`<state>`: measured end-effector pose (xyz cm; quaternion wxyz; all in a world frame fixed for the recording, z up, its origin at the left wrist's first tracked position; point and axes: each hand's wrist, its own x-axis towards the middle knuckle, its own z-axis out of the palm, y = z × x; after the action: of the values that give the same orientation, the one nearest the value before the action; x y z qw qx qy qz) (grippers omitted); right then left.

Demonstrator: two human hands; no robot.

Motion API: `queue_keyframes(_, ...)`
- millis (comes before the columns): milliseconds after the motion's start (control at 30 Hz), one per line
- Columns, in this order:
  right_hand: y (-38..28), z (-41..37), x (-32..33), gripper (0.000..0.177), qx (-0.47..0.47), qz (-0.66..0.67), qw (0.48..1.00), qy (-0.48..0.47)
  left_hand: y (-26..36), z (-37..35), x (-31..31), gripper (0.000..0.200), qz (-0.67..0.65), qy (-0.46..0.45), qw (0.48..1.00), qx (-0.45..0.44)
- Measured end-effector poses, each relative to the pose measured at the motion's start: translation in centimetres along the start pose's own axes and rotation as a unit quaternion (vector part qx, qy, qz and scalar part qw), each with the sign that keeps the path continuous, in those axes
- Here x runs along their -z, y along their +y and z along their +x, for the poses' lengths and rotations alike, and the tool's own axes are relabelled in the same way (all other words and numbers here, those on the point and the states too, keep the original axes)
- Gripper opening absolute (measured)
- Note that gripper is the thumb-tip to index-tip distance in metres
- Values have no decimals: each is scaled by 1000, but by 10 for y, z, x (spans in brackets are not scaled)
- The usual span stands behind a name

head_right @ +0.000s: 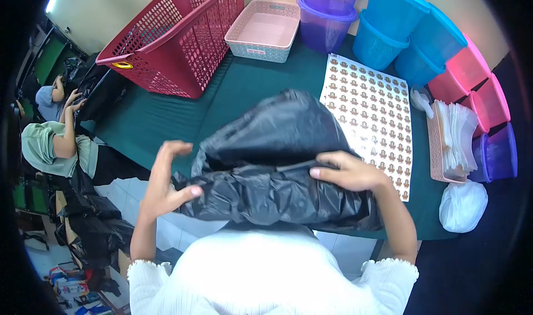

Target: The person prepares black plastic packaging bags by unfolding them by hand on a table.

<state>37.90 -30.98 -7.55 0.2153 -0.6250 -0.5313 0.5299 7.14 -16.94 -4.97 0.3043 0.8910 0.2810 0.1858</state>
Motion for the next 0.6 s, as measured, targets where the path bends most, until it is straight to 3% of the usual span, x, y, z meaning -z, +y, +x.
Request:
queue_keyframes(33, -13, 5, 4, 34, 55, -42, 997, 17, 16, 11, 7, 77, 60, 3, 993, -103)
queue_keyframes(100, -42, 16, 15, 34, 126, -144, 980, 58, 47, 37, -6, 87, 118, -34, 975, -186)
queue_keyframes(167, -67, 24, 31, 32, 181, -220, 948, 142, 60, 62, -23, 89, 186, -8, 948, -259)
queue_keyframes(200, -70, 31, 42, 33, 252, -224, 921, 195, 58, 72, -34, 78, 182, 1, 950, -253)
queue_keyframes(233, -95, 17, 48, 35, 168, -264, 918, 245, 59, 82, -34, 64, 172, -58, 967, -180)
queue_keyframes(267, -103, 10, 52, 28, 151, -293, 885, 330, 54, 93, -34, 58, 147, -22, 973, -175)
queue_keyframes(300, -108, 1, 56, 29, 203, -426, 752, 461, 47, 103, -31, 52, 121, 14, 978, -170)
queue_keyframes(367, -103, -17, 59, 37, 280, -359, 623, 636, 39, 113, -15, 46, 98, 118, 976, -153)
queue_keyframes(433, -86, -27, 45, 45, 286, -85, 686, 663, 37, 112, 5, 43, 39, 179, 978, -98)
queue_keyframes(467, -58, -17, 43, 49, 290, -28, 694, 658, 35, 109, 12, 42, 21, 223, 969, -108)
queue_keyframes(533, -17, 18, 28, 60, 220, 34, 766, 603, 36, 104, 18, 40, 5, 274, 954, -123)
queue_keyframes(567, -17, 34, 18, 66, 195, 150, 804, 542, 36, 100, 20, 38, -39, 299, 949, -97)
queue_keyframes(600, -8, 57, 13, 72, 219, 145, 817, 513, 36, 96, 20, 36, -83, 323, 940, -71)
